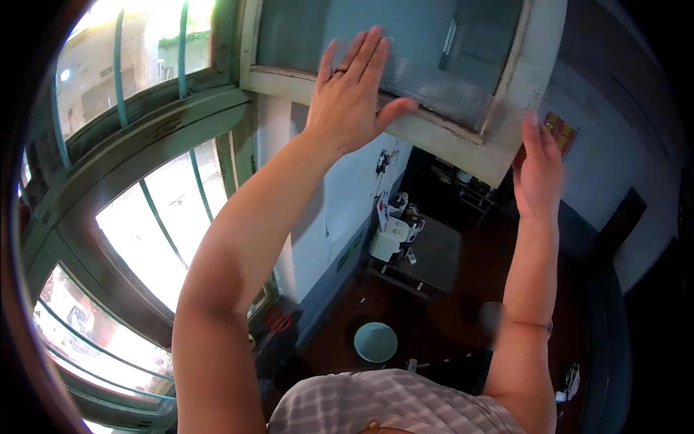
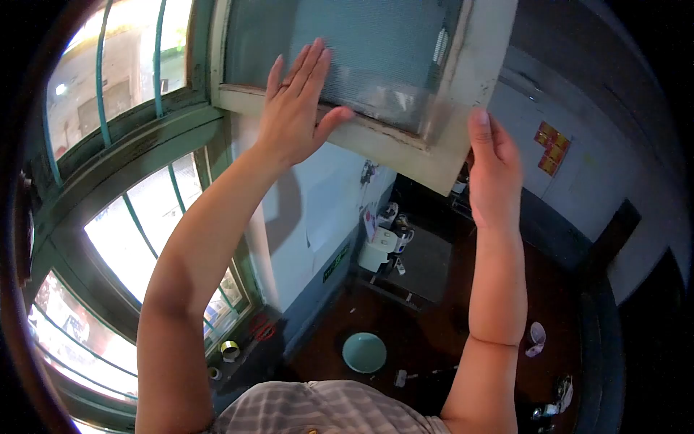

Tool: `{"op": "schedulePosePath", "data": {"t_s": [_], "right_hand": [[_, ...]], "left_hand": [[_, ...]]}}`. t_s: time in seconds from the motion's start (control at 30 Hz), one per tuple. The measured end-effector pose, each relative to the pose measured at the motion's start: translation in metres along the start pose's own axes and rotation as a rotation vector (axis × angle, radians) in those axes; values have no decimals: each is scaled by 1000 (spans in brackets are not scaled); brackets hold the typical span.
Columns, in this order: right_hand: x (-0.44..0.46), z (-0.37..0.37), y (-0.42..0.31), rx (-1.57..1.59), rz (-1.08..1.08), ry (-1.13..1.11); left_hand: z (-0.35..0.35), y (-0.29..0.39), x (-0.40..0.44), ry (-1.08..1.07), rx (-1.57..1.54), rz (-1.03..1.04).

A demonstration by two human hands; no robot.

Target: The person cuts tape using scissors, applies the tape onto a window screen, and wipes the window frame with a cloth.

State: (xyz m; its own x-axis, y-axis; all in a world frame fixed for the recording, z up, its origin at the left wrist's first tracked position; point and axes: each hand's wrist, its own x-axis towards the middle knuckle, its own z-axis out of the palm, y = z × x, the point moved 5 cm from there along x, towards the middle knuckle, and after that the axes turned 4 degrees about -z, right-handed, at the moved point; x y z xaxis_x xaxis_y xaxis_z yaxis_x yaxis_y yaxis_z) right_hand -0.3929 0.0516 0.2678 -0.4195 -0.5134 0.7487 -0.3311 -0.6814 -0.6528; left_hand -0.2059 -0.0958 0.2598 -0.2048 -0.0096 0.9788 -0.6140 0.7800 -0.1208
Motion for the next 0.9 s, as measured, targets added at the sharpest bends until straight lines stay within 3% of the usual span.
{"op": "schedulePosePath", "data": {"t_s": [0.27, 0.53, 0.67, 0.9], "right_hand": [[0, 10, 5, 337, 26, -136], [-6, 23, -3, 46, -143, -176], [-10, 25, -5, 85, -156, -177], [-14, 26, -10, 100, -134, -209]], "left_hand": [[-6, 14, -23, -99, 7, 1], [-8, 11, -24, -55, 159, -70], [-24, 71, -30, -47, -84, 194], [-18, 84, -11, -27, -185, 320]]}}
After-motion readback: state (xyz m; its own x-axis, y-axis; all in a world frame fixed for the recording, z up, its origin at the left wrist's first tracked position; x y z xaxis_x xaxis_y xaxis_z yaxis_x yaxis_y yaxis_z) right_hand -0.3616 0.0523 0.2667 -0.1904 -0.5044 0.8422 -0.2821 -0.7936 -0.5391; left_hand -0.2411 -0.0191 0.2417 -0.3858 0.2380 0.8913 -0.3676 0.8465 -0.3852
